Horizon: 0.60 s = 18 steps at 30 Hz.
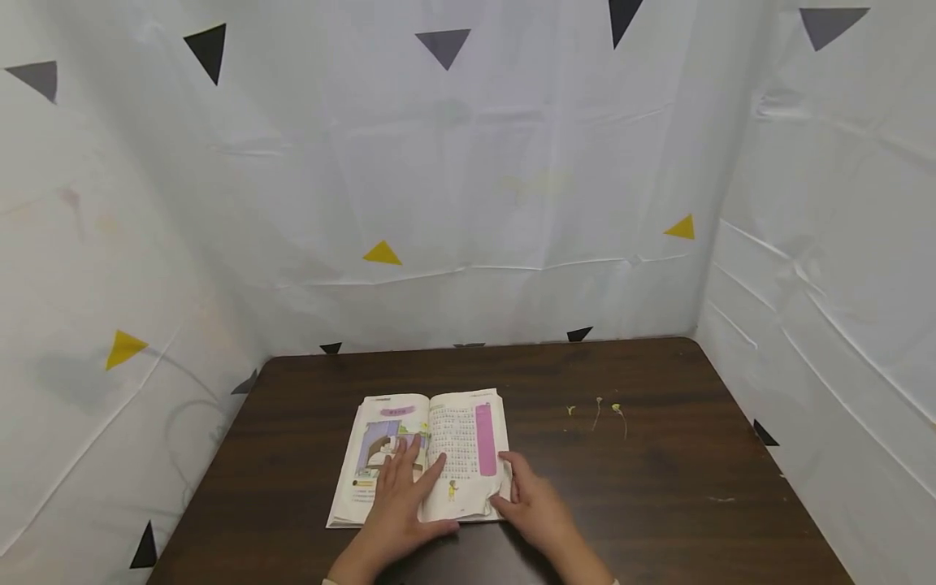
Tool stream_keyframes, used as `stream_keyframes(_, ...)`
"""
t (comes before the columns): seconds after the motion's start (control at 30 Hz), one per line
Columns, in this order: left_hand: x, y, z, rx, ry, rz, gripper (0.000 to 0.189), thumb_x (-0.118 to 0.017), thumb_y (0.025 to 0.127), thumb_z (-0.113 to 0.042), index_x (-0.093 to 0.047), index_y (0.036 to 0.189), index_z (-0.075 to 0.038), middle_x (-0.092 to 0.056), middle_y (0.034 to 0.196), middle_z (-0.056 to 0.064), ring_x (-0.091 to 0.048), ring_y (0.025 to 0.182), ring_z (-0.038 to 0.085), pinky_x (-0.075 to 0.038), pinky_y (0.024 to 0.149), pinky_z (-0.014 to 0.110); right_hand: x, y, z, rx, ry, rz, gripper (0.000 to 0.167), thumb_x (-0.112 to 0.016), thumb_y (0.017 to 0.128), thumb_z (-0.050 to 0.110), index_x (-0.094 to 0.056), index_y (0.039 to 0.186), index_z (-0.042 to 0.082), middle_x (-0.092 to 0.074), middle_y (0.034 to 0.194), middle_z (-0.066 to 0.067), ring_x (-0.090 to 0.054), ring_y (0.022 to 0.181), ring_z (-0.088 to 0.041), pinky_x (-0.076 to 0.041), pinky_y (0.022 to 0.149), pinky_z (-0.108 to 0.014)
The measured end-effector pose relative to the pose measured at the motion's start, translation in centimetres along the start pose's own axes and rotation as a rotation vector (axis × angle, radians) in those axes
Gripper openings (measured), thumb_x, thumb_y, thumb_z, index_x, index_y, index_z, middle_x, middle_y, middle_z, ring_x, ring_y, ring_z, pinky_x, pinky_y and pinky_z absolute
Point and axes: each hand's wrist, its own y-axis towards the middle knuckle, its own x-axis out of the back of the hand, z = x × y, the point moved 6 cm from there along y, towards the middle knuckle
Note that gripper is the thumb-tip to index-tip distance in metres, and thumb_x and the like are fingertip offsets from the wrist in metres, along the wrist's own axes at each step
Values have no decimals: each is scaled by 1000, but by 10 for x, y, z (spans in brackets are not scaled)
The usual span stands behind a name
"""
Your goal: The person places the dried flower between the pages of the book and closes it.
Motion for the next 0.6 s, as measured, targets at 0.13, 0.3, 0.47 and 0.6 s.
stream_keyframes(0.13, -2, -1, 0, -8, 11, -3, 105, -84, 79, -75, -51, 165, -24, -20, 181, 23, -15, 167, 51, -17, 130, 73, -1, -2, 3, -34, 18, -96, 54, -88, 94, 32, -64, 140, 18, -46, 67, 13, -38, 54, 2, -30, 52, -19)
stream_keyframes(0.3, -1, 0, -2, -37, 63, -8, 98, -77, 87, -74, -50, 165, -22, -25, 180, 22, -21, 167, 49, -20, 128, 75, -5, -4, 17, 167, 187, -121, 11, -76, 104, 22, -80, 112, 26, -62, 71, 6, -52, 63, 4, -45, 57, -18)
stream_keyframes(0.47, 1, 0, -5, -69, 119, 1, 91, -71, 94, -69, -48, 166, -18, -27, 180, 20, -25, 166, 46, -22, 127, 77, -11, -6, 26, 336, 282, -71, 17, -66, 109, 12, -80, 112, 20, -72, 84, -5, -65, 77, -6, -56, 70, -23)
stream_keyframes(0.6, 1, 0, -5, -75, 107, 13, 81, -72, 95, -61, -50, 165, -25, -25, 181, 18, -22, 168, 45, -18, 127, 77, -14, -4, 24, 303, 312, -20, 16, -63, 111, 13, -78, 112, 18, -75, 89, -7, -65, 72, -11, -56, 63, -24)
